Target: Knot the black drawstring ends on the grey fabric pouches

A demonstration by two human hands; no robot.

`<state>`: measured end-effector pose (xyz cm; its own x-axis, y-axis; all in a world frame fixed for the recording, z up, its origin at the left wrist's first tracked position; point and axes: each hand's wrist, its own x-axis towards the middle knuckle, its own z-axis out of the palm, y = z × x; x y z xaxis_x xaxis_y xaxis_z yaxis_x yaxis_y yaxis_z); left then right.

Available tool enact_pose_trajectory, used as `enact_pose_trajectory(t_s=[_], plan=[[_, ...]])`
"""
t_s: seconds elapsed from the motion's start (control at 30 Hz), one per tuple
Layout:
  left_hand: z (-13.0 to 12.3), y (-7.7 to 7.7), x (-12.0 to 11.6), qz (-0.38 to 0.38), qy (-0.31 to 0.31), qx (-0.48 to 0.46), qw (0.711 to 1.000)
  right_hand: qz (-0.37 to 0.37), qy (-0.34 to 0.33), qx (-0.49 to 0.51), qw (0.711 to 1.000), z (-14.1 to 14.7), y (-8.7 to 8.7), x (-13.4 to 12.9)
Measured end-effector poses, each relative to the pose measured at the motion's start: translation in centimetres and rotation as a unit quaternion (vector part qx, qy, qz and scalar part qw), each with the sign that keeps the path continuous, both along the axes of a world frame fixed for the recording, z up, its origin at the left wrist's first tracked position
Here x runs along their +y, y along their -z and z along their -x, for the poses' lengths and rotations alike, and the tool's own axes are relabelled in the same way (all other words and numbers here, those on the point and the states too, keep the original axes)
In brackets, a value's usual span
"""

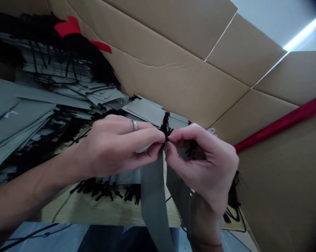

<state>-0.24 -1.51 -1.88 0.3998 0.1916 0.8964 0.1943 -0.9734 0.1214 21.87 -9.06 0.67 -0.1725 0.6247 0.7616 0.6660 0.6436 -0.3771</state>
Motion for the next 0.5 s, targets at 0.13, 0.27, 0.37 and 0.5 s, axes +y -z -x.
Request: enact_pose_trajectory(t_s=[0.13, 0.27, 0.37, 0.5], plan=[[-0.06, -0.33, 0.13, -0.096, -0.053, -0.029, 0.994, 0.003, -0.020, 0.043, 0.999, -0.02, 0.03, 0.16], [-0.31, -0.50, 0.44, 0.007, 0.012, -0.048, 0.999, 0.021, -0.042, 0.074, 0.996, -0.10, 0.11, 0.28], [-0.43, -0.38, 0.80, 0.051, 0.074, -0.079, 0.993, 0.019, -0.042, 0.095, 0.994, -0.13, 0.19, 0.44], [-0.28, -0.23, 0.70, -0.020, -0.003, -0.037, 0.999, -0.010, -0.020, 0.073, 0.997, -0.10, 0.27, 0.42]])
